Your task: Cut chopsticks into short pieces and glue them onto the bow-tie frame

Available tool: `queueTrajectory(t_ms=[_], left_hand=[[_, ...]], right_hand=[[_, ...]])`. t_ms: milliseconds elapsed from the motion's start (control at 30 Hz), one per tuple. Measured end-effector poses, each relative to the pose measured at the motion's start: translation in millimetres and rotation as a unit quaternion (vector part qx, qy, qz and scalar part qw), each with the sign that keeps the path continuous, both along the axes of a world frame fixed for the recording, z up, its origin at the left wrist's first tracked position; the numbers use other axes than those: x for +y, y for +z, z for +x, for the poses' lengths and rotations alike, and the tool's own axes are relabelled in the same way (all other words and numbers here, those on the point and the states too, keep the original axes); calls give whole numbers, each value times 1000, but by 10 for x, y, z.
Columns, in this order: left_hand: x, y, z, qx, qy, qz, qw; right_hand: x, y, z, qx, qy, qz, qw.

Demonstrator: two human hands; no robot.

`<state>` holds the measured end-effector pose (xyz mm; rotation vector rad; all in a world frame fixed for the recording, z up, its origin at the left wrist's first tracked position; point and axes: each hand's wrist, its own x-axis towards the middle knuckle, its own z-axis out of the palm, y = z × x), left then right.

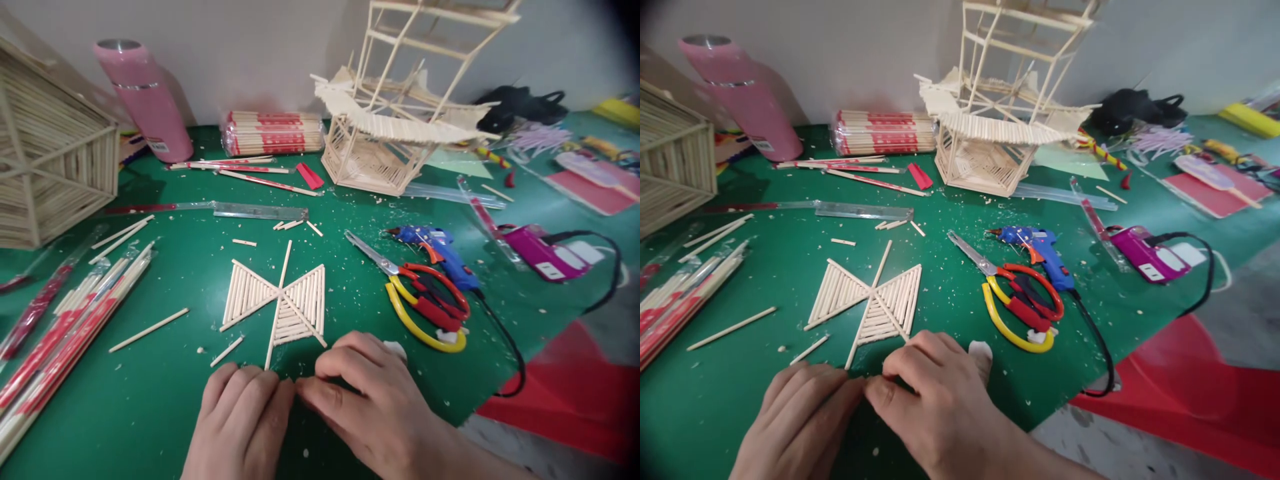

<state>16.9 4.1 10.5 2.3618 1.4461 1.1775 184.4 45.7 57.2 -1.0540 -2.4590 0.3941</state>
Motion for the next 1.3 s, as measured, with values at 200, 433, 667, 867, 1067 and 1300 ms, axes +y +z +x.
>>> queueTrajectory(t_ms=[200, 433, 667, 867, 1067, 1300], left_hand=[[63, 85, -90, 28, -2, -23, 999], [145, 125, -213, 102, 38, -66, 992], [165, 95, -198, 127, 41, -75, 988], [167, 100, -209, 139, 42, -72, 987], [165, 85, -214, 145, 32, -77, 986], [157, 80, -217, 153, 35, -76, 985]], right_hand=[[67, -73, 37, -21, 14, -11, 1000], [261, -129, -1, 0, -19, -10, 1000], [291, -139, -25, -14, -11, -23, 1000], [290, -152, -26, -28, -2, -24, 999], [283, -174, -25, -24, 1, -15, 1000], [286, -196, 6, -25, 17, -3, 1000]])
